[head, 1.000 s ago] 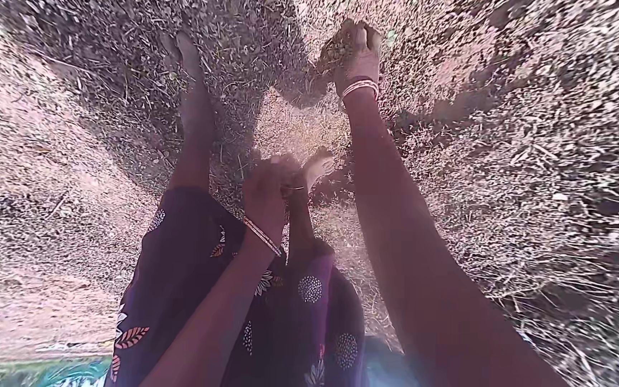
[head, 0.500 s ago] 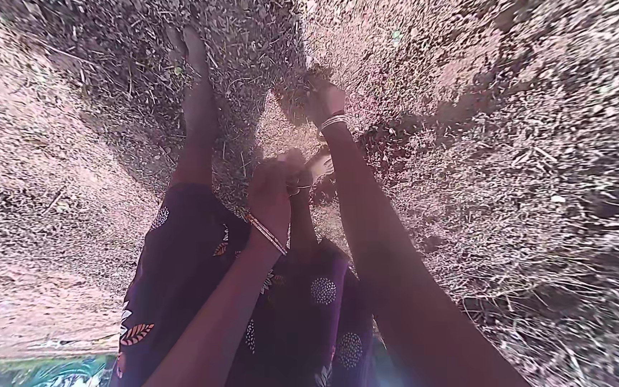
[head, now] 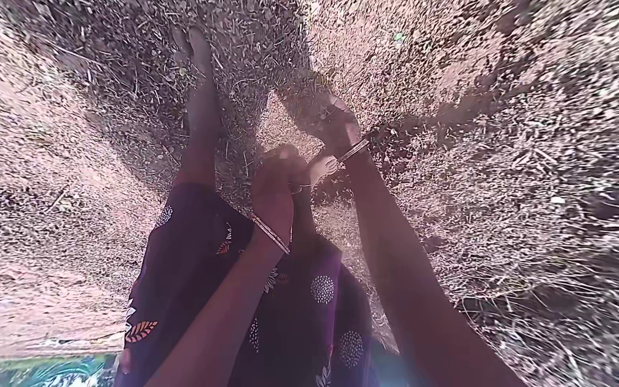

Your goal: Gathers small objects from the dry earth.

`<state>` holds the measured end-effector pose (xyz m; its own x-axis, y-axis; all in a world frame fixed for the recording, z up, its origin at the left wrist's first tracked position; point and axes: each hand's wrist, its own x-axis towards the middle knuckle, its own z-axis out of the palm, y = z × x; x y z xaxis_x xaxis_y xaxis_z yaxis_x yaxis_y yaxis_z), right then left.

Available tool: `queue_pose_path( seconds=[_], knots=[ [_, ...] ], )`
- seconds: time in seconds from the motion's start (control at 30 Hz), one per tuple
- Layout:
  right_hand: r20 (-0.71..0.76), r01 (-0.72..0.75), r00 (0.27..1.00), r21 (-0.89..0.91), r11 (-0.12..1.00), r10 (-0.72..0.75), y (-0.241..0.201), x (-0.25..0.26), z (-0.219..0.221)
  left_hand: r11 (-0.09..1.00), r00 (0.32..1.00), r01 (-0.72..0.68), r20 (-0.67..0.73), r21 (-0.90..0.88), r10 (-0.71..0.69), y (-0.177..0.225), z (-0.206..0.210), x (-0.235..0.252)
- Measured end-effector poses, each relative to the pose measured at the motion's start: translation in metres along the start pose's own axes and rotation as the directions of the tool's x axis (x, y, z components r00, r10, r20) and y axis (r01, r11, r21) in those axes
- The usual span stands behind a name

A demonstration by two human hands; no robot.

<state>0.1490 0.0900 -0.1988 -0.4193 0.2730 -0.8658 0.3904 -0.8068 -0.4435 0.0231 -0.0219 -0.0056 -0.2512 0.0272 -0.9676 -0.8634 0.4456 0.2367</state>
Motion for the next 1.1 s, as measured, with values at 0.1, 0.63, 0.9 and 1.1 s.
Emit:
queue_pose_path(
  seconds=[0.1,0.63,0.9,1.1],
  knots=[
    [0.104,-0.027,0.994,0.131,0.991,0.014,-0.012,0.012,0.004,1.0,1.0,-0.004,0.004,0.0,0.004,-0.002,0.0,0.0],
    [-0.233,0.131,0.95,-0.313,0.941,-0.21,-0.047,-0.012,-0.007,0.921,0.955,0.256,0.224,-0.293,-0.194,0.008,-0.002,0.007],
    [-0.26,-0.13,0.941,-0.868,0.479,-0.216,-0.066,0.11,0.024,0.945,0.976,0.217,0.087,-0.244,-0.202,0.007,-0.001,0.005],
    [0.279,0.187,0.898,-0.942,0.278,0.341,-0.032,-0.003,0.038,0.957,0.993,0.119,0.05,-0.264,-0.109,0.012,0.001,0.005]
  ],
)
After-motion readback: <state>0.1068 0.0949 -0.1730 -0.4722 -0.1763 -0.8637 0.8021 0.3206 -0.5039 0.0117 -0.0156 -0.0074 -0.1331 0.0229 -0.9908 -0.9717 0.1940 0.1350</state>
